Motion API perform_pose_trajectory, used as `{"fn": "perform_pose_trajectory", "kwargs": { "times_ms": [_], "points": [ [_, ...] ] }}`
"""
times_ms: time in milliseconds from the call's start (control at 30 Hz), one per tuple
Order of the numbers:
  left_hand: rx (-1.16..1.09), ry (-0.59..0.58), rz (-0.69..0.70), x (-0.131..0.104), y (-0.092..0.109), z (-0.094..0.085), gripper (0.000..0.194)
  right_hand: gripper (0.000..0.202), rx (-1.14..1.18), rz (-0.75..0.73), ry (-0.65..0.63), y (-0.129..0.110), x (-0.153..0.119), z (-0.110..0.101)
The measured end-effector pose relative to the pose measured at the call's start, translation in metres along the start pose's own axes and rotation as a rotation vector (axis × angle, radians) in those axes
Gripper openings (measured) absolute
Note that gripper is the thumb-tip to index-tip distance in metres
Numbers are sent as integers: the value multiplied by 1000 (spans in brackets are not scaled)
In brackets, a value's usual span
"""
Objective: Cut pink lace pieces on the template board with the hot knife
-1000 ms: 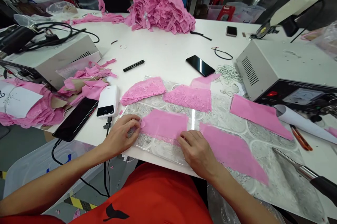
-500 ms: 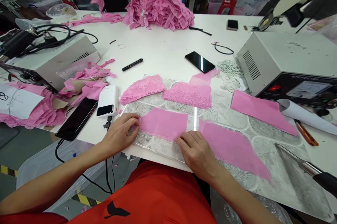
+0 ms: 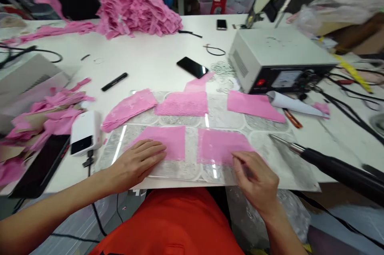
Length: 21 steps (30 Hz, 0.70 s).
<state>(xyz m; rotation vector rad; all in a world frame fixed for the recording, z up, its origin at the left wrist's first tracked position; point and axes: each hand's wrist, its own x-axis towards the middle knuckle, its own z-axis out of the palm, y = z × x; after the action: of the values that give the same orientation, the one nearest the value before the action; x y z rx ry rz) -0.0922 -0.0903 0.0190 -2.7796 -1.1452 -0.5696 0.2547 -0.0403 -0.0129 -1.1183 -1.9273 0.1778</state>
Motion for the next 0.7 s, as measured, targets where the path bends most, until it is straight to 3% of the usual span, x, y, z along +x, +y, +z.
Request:
{"fn": "perform_pose_trajectory", "kwargs": {
  "times_ms": [67,133,200,333,433,567,700],
  "points": [
    [-50,-38,117,21,-6,9,30,9,67,398,176,20,-16,-20],
    [-95,-95,212,47,-11,21,33,22,283,746,411,37,-30,-35],
    [-134,-170,285,77,-16,35,37,35,479,897,607,52,-39,-46],
    [-201,-291,416,132,-16,64,40,49,579,868,775,64,-36,-56],
    [-228,-329,454,154,-11,76,43,68,619,735,887,61,-20,-55],
    [-205,-343,454,155,-9,78,47,63,622,552,1004,57,1,-51],
    [-159,-311,430,142,-10,73,49,50,691,544,1033,58,10,-46]
  ]
}}
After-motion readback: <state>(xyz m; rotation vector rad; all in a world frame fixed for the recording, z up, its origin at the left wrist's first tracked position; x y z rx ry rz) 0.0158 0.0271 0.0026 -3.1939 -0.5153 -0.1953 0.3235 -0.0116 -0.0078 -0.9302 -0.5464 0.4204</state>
